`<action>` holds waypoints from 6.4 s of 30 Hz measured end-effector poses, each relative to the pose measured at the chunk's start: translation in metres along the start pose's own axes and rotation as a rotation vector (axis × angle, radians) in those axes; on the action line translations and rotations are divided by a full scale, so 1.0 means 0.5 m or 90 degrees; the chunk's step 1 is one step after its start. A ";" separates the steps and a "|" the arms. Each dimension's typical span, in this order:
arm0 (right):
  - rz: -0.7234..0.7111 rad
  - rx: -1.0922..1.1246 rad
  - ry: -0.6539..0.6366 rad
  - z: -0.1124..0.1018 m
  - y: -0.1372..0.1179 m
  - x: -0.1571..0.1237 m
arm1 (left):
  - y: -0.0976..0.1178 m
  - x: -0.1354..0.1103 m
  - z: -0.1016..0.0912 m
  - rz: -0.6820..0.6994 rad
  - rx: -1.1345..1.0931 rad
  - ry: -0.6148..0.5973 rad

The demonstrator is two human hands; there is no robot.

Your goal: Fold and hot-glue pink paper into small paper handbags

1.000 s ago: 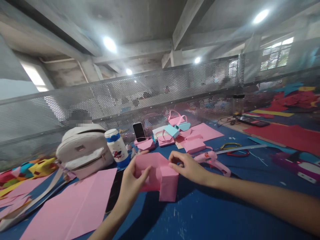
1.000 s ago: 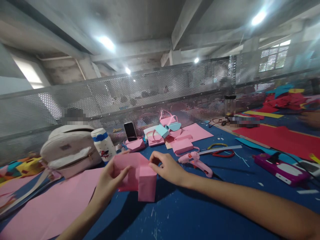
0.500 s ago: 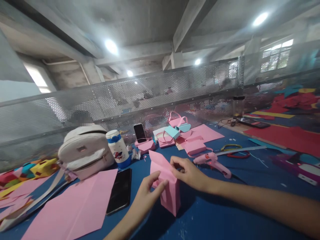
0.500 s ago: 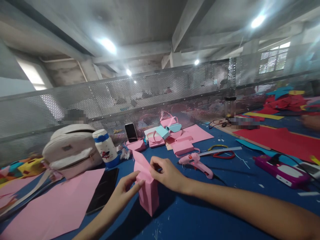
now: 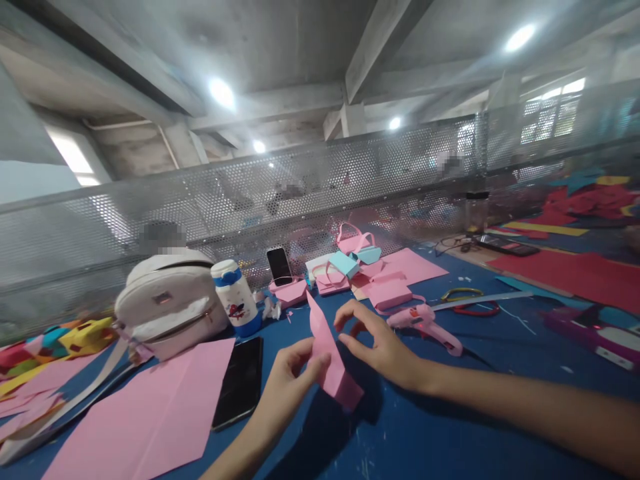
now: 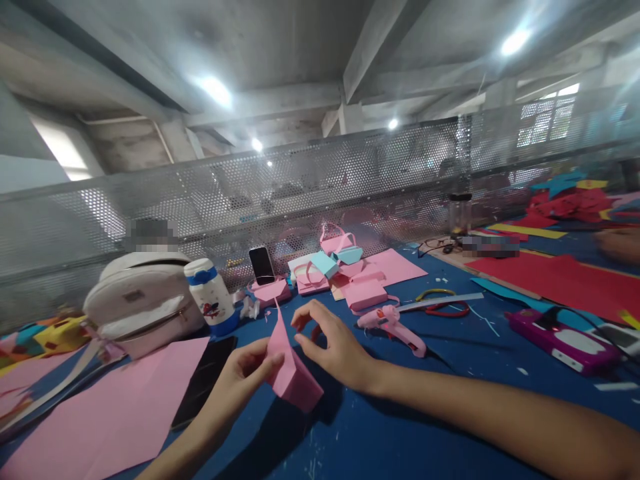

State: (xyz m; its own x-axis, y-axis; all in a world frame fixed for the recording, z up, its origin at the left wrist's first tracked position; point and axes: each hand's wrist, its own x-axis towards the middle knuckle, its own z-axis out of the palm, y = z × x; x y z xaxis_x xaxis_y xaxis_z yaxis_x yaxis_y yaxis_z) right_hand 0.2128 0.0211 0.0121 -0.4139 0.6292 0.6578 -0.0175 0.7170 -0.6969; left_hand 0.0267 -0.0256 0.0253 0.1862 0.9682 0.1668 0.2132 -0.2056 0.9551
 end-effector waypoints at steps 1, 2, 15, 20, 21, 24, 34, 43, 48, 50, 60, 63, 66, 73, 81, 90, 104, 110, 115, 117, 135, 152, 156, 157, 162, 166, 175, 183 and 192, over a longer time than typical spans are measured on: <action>-0.047 -0.029 0.000 -0.003 -0.003 0.000 | 0.000 0.001 -0.001 0.009 0.005 0.003; -0.093 -0.060 -0.010 -0.005 -0.006 0.000 | -0.001 0.002 -0.002 0.015 0.008 0.006; -0.101 -0.256 -0.148 -0.039 -0.005 0.031 | 0.015 0.003 -0.037 0.142 0.220 -0.034; -0.049 -0.215 -0.124 -0.040 -0.007 0.033 | 0.008 0.004 -0.047 0.186 0.241 0.070; -0.032 -0.204 -0.110 -0.039 -0.006 0.032 | 0.001 0.005 -0.046 0.190 0.237 0.084; 0.007 -0.175 -0.098 -0.035 0.002 0.030 | -0.031 0.009 -0.042 0.171 0.204 0.108; 0.070 -0.078 -0.225 -0.026 0.015 0.027 | -0.103 0.015 -0.020 0.012 -0.042 0.091; 0.234 0.128 -0.276 -0.016 0.018 0.015 | -0.089 0.006 -0.010 0.017 -0.052 0.127; 0.154 0.063 -0.292 -0.019 0.009 0.019 | -0.083 -0.001 -0.014 0.041 0.006 0.115; 0.129 0.024 -0.286 -0.020 0.003 0.020 | -0.077 -0.005 -0.014 0.053 0.042 0.111; 0.049 -0.083 -0.338 -0.033 0.007 0.017 | -0.060 -0.017 -0.009 0.108 0.157 0.101; -0.003 -0.118 -0.335 -0.034 -0.001 0.021 | -0.063 -0.017 -0.016 0.135 0.148 0.081; -0.074 -0.128 -0.346 -0.036 -0.006 0.027 | -0.067 -0.010 -0.025 0.133 0.082 0.095; -0.203 -0.335 -0.296 -0.042 0.013 0.027 | -0.098 0.029 -0.058 0.027 -0.042 0.293; -0.119 -0.392 -0.168 -0.035 0.053 0.011 | -0.118 0.049 -0.068 -0.103 -0.179 0.164; 0.121 0.007 0.063 0.006 0.122 -0.015 | -0.112 0.046 -0.077 -0.059 -0.180 0.187; 0.323 0.299 -0.009 0.026 0.101 -0.023 | -0.115 0.028 -0.062 0.055 -0.075 0.281; 0.303 0.202 -0.030 0.030 0.129 -0.025 | -0.117 0.024 -0.056 0.047 -0.052 0.319; 0.285 0.212 -0.055 0.030 0.124 -0.022 | -0.127 0.036 -0.065 0.012 -0.053 0.312; 0.281 0.225 -0.058 0.030 0.119 -0.022 | -0.131 0.040 -0.068 0.000 -0.054 0.311; 0.294 0.191 -0.047 0.039 0.124 -0.028 | -0.132 0.039 -0.069 -0.018 -0.080 0.323; 0.284 0.155 -0.025 0.041 0.130 -0.034 | -0.131 0.036 -0.065 -0.019 -0.097 0.326; 0.292 0.170 -0.011 0.043 0.135 -0.037 | -0.125 0.034 -0.064 -0.011 -0.098 0.319; 0.291 0.174 -0.016 0.044 0.136 -0.037 | -0.124 0.033 -0.064 -0.009 -0.097 0.318; 0.271 0.162 -0.040 0.043 0.134 -0.038 | -0.124 0.032 -0.062 -0.004 -0.093 0.308; 0.243 0.124 -0.054 0.040 0.127 -0.038 | -0.125 0.032 -0.060 -0.005 -0.080 0.300; 0.269 0.126 -0.077 0.035 0.119 -0.034 | -0.104 0.027 -0.049 -0.021 -0.061 0.220; 0.334 0.206 -0.079 0.042 0.118 -0.031 | -0.104 0.027 -0.052 -0.028 -0.033 0.174; 0.383 0.306 -0.171 0.037 0.109 -0.033 | -0.116 0.024 -0.059 -0.036 -0.012 0.122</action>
State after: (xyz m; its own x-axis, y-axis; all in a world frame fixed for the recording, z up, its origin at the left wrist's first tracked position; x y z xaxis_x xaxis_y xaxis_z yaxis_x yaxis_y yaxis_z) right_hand 0.2020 0.0442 -0.0418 -0.6796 0.7287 0.0843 -0.0868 0.0342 -0.9956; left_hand -0.0116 0.0019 -0.0211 -0.0122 0.9880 0.1542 0.1993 -0.1487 0.9686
